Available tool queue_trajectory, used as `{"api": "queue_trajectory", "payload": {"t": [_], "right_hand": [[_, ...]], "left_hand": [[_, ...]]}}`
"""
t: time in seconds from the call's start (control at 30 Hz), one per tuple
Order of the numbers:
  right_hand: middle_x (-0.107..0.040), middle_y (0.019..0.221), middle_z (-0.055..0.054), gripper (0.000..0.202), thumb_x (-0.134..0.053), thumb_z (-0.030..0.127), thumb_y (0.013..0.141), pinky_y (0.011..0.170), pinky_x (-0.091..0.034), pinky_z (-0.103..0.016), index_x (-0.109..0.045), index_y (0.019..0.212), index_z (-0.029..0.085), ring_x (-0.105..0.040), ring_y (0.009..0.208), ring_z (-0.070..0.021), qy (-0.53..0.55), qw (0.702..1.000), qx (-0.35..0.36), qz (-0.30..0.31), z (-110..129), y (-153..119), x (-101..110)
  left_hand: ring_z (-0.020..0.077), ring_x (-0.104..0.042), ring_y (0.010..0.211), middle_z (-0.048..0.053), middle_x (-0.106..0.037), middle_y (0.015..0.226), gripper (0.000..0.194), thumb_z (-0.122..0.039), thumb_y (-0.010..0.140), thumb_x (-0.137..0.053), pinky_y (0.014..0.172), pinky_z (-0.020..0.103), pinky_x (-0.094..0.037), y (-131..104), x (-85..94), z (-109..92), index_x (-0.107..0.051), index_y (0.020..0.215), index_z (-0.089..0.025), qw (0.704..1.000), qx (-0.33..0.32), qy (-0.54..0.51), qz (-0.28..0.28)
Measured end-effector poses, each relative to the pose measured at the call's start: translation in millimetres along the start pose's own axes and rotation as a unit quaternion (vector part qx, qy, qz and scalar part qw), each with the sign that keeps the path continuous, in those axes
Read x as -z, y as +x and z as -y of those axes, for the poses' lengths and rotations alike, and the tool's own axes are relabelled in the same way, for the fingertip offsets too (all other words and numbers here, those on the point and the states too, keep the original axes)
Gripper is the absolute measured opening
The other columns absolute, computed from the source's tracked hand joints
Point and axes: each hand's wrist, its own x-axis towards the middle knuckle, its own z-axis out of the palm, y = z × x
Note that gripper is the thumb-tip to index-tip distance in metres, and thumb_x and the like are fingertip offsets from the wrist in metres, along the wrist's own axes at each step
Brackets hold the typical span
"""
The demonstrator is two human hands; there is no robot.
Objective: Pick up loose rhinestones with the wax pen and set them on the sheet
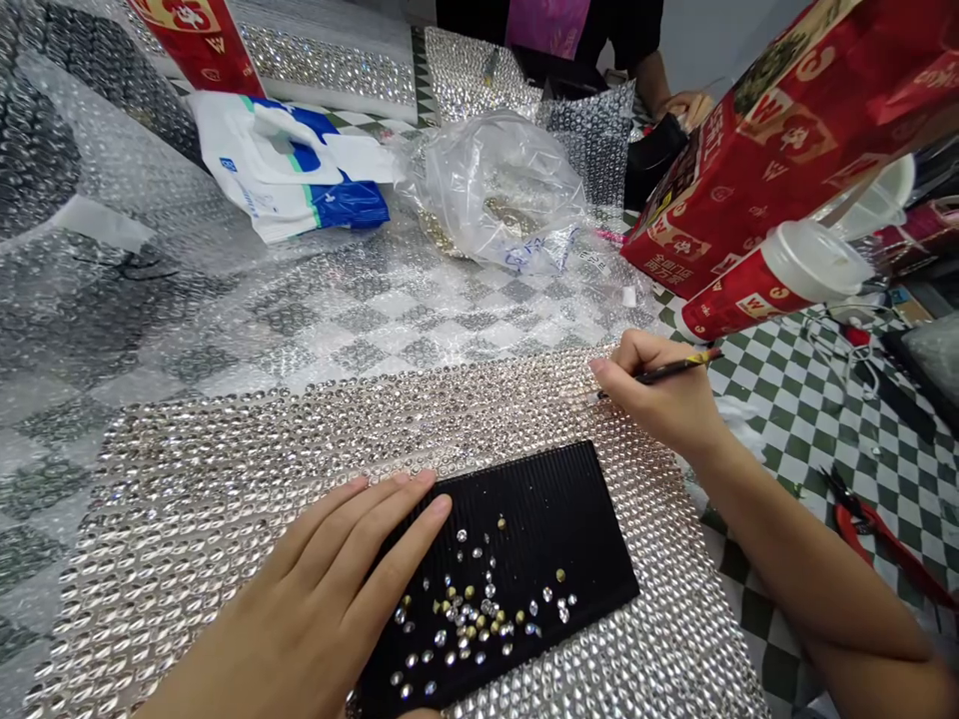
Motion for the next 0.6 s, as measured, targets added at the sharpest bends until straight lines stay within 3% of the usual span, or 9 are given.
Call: {"api": "queue_trajectory", "payload": {"t": [0.1,0.37,0.6], "right_hand": [[-0.044,0.051,0.004,0.037,-0.064,0.022,0.083,0.049,-0.034,-0.027,-0.038,0.057,0.024,-0.042,0.050,-0.0108,0.008,1.000,-0.010,0.007,0.2,0.6,0.9],[-0.037,0.050,0.006,0.040,-0.061,0.021,0.082,0.047,-0.025,-0.027,-0.031,0.056,0.024,-0.033,0.050,-0.0089,-0.022,0.999,0.002,0.035,-0.4,0.5,0.0],[-0.038,0.050,0.006,0.039,-0.062,0.021,0.082,0.045,-0.026,-0.027,-0.033,0.056,0.024,-0.034,0.049,-0.0089,-0.032,0.999,0.013,0.027,-4.7,4.0,1.0]], "left_hand": [[0.0347,-0.036,0.145,0.014,-0.036,0.162,0.101,-0.058,0.078,-0.068,0.132,0.039,-0.006,-0.6,-0.8,0.2,-0.034,0.159,-0.009,1.000,0.000,0.002,-0.003],[0.0356,-0.036,0.144,0.014,-0.036,0.162,0.103,-0.060,0.079,-0.068,0.132,0.040,-0.006,-3.8,-2.4,-1.0,-0.032,0.161,-0.010,1.000,0.001,0.002,-0.002],[0.0354,-0.035,0.145,0.014,-0.036,0.161,0.103,-0.056,0.076,-0.069,0.132,0.039,-0.005,-1.3,0.6,0.1,-0.033,0.160,-0.008,1.000,-0.003,0.007,-0.002]]}}
